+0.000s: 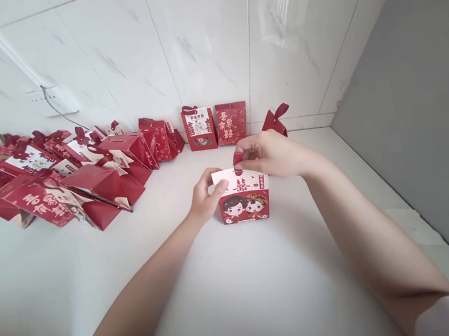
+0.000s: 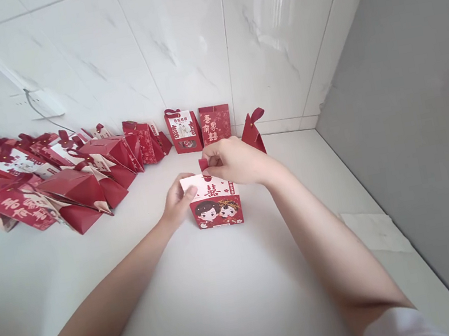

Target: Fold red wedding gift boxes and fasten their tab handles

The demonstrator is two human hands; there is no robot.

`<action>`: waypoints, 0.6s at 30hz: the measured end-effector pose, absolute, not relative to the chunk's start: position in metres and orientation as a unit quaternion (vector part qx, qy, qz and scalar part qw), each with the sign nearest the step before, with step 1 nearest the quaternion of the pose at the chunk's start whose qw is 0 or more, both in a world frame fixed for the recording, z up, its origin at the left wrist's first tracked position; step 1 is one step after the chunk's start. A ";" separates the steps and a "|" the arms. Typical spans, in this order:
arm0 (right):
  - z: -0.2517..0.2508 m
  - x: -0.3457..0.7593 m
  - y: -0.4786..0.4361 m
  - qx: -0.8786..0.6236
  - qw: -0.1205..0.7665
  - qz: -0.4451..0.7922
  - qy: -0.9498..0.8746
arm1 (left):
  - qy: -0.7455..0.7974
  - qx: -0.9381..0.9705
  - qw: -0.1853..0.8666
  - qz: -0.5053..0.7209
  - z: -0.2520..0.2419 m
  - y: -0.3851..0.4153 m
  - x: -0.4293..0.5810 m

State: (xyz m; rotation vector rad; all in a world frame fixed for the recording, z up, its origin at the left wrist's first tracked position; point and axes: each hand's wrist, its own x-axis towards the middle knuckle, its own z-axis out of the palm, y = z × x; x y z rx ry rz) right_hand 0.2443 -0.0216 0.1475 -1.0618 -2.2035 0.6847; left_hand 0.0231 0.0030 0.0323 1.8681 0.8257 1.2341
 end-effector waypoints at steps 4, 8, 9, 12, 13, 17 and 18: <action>0.145 0.238 -0.021 -0.364 0.299 0.260 -0.843 | 0.330 0.781 0.247 0.470 0.081 -0.006 0.025; 0.145 0.238 -0.021 -0.379 0.276 0.265 -0.843 | 0.370 0.824 0.230 0.362 0.115 -0.015 0.025; 0.145 0.238 -0.021 -0.385 0.268 0.265 -0.842 | 0.376 0.833 0.229 0.334 0.120 -0.016 0.025; 0.145 0.240 -0.022 -0.402 0.251 0.264 -0.840 | 0.383 0.852 0.219 0.281 0.127 -0.014 0.023; 0.145 0.240 -0.023 -0.404 0.249 0.261 -0.840 | 0.382 0.853 0.229 0.272 0.127 -0.013 0.023; 0.144 0.239 -0.022 -0.406 0.249 0.245 -0.844 | 0.368 0.819 0.327 0.295 0.114 -0.007 0.024; 0.143 0.239 -0.022 -0.408 0.250 0.238 -0.845 | 0.363 0.807 0.351 0.307 0.110 -0.006 0.025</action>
